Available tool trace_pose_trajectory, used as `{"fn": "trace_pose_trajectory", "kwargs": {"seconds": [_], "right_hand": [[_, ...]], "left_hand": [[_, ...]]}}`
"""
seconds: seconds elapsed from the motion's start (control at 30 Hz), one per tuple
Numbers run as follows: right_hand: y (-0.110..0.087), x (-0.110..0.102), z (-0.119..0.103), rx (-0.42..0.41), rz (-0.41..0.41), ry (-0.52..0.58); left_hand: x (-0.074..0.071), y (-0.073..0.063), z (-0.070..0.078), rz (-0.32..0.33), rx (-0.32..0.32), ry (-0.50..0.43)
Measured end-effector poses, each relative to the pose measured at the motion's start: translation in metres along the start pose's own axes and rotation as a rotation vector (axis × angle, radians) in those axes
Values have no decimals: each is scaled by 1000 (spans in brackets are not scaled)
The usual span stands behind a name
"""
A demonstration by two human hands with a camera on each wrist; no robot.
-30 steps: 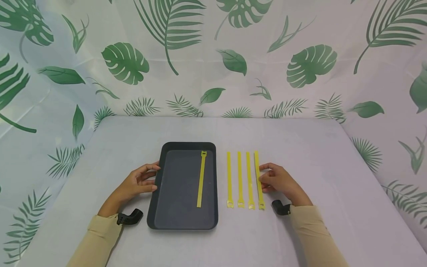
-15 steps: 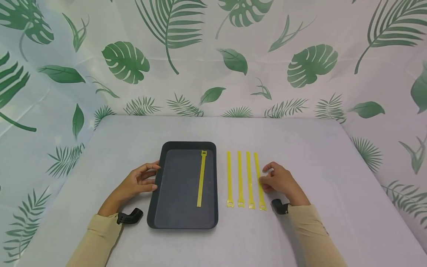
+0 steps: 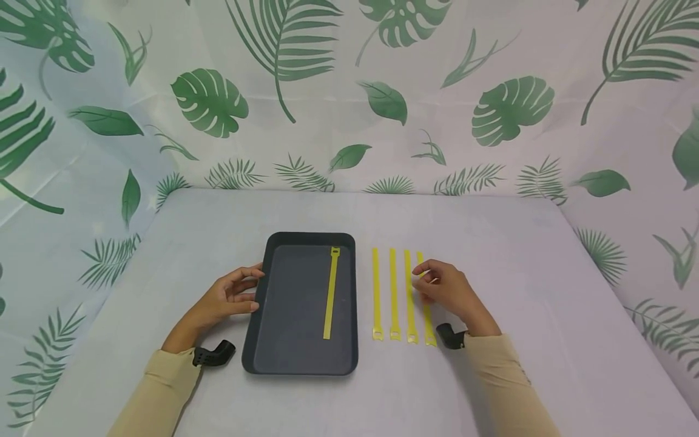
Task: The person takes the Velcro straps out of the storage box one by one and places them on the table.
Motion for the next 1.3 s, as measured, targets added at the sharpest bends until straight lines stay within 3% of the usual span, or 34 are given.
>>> {"fn": "trace_pose_trajectory", "kwargs": {"seconds": [0.33,0.93,1.3], "right_hand": [[10,13,-17,-117,-26,8],[23,35,-42,-197,-73,47],[32,41,-64,-314,-72,40]], "left_hand": [[1,0,2,16,-11,12],[2,-1,1,8,-14,-15],[0,0,1,8,-16,-14]]}}
Point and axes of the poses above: each hand's wrist, its own y-axis towards the middle knuckle, its own x-axis out of the palm, z = x × y, the point moved 5 cm from there along y, towards the middle knuckle, and after that the axes turned 12 degrees about -y, right-handed, at the moved point
